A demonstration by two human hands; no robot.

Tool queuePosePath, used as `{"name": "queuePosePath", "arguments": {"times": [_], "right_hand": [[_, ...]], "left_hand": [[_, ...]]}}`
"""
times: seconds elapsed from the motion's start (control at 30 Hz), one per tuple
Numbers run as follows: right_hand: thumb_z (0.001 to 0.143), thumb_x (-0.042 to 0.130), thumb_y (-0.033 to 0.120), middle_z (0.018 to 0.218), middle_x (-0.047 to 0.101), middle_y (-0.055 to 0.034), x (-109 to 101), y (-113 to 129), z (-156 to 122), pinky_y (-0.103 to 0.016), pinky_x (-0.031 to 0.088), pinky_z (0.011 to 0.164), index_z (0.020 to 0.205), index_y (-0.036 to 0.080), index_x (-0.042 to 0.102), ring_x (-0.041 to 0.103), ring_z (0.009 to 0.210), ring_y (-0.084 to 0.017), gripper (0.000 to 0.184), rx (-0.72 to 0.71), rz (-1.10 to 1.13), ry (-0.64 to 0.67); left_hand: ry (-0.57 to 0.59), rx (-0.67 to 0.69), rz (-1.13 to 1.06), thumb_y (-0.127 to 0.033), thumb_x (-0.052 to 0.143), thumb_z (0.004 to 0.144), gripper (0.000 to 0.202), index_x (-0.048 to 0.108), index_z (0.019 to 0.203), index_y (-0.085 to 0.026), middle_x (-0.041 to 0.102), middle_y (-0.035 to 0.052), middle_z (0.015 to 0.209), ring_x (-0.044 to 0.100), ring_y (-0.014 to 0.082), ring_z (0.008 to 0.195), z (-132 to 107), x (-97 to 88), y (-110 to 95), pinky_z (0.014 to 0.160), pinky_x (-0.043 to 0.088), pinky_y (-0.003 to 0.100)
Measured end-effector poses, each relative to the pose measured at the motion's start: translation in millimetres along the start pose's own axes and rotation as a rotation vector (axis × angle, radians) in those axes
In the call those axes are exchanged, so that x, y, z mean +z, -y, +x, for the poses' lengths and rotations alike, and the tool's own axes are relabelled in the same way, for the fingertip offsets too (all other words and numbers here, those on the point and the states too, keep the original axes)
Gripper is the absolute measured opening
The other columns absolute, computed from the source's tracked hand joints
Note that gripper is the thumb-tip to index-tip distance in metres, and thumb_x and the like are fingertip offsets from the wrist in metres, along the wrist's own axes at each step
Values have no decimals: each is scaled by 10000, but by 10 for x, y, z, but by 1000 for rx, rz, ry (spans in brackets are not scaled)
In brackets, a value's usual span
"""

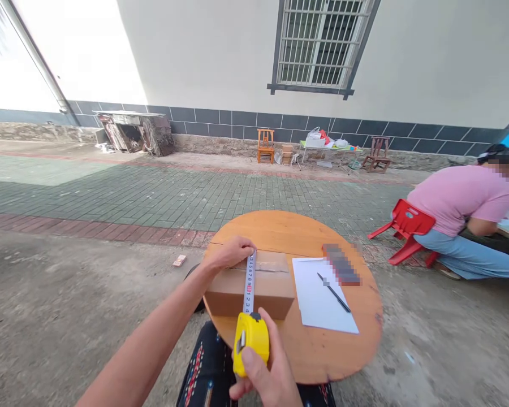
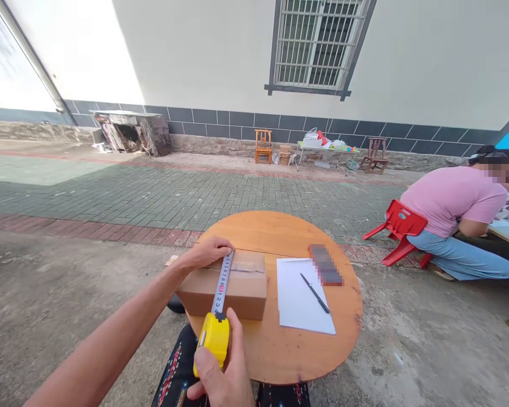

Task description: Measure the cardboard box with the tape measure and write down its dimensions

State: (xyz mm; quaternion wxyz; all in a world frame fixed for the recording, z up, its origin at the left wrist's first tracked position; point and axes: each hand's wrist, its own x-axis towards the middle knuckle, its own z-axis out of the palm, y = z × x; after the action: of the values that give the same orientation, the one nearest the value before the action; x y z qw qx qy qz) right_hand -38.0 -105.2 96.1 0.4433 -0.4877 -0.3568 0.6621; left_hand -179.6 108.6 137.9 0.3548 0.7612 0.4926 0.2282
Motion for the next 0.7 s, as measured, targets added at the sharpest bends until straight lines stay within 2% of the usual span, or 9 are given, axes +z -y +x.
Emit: {"name": "queuePosePath", "arguments": {"times": [0.1, 0.2, 0.33, 0.47, 0.57, 0.63, 0.7], "right_hand": [[641, 735, 710, 946, 634, -50, -24, 32, 0, -320, 560, 517, 1520, 250, 186, 640, 537, -148, 1134, 26, 36, 45], [617, 801, 628, 920, 621, -48, -43, 103, -7, -276, 557, 479, 1498, 249, 262, 649, 684, -187, 1100, 18, 56, 103], [616, 817, 584, 908, 612, -37, -58, 208, 5, -247, 562, 477, 1466, 251, 313, 651, 757, -199, 1043, 31, 68, 179], [615, 809, 592, 988, 607, -66, -53, 250, 46, -249, 574, 458, 1462, 233, 295, 652, 826, -220, 1054, 76, 121, 163], [635, 804, 580, 1038, 602, -89, -40, 236, 75, -250, 578, 446, 1451, 209, 281, 652, 848, -227, 1037, 93, 154, 164], [649, 803, 558, 1029, 598, -88, -36, 224, 87, -242, 578, 441, 1416, 193, 318, 650, 864, -230, 978, 100, 180, 177], [661, 805, 526, 1006, 588, -73, -36, 224, 92, -230, 577, 436, 1378, 196, 359, 647, 863, -222, 906, 108, 224, 197]], "left_hand": [[3, 8, -1, -319, 469, 763, 248, 657, 722, -164, 537, -21, 577, 436, 128, 546, -18, 2, 27, 522, 312, 258], [-1, 34, 8, -327, 479, 814, 257, 630, 686, -163, 503, -37, 565, 425, 118, 538, -34, 9, 53, 530, 307, 258], [-21, 63, 40, -434, 527, 910, 358, 566, 678, -163, 484, -49, 599, 461, 110, 560, -14, 47, 118, 573, 372, 254], [-30, 56, 65, -507, 528, 923, 407, 576, 722, -156, 522, -42, 641, 514, 118, 594, 46, 89, 189, 623, 437, 276], [-42, 46, 66, -472, 560, 902, 334, 619, 813, -155, 592, -20, 721, 563, 140, 667, 75, 98, 204, 679, 456, 301], [-60, 41, 62, -400, 574, 868, 249, 646, 879, -162, 639, 0, 782, 585, 156, 718, 77, 97, 192, 691, 448, 301], [-73, 40, 60, -334, 548, 818, 208, 665, 871, -170, 662, 8, 786, 590, 172, 729, 63, 98, 170, 668, 429, 291]]}}
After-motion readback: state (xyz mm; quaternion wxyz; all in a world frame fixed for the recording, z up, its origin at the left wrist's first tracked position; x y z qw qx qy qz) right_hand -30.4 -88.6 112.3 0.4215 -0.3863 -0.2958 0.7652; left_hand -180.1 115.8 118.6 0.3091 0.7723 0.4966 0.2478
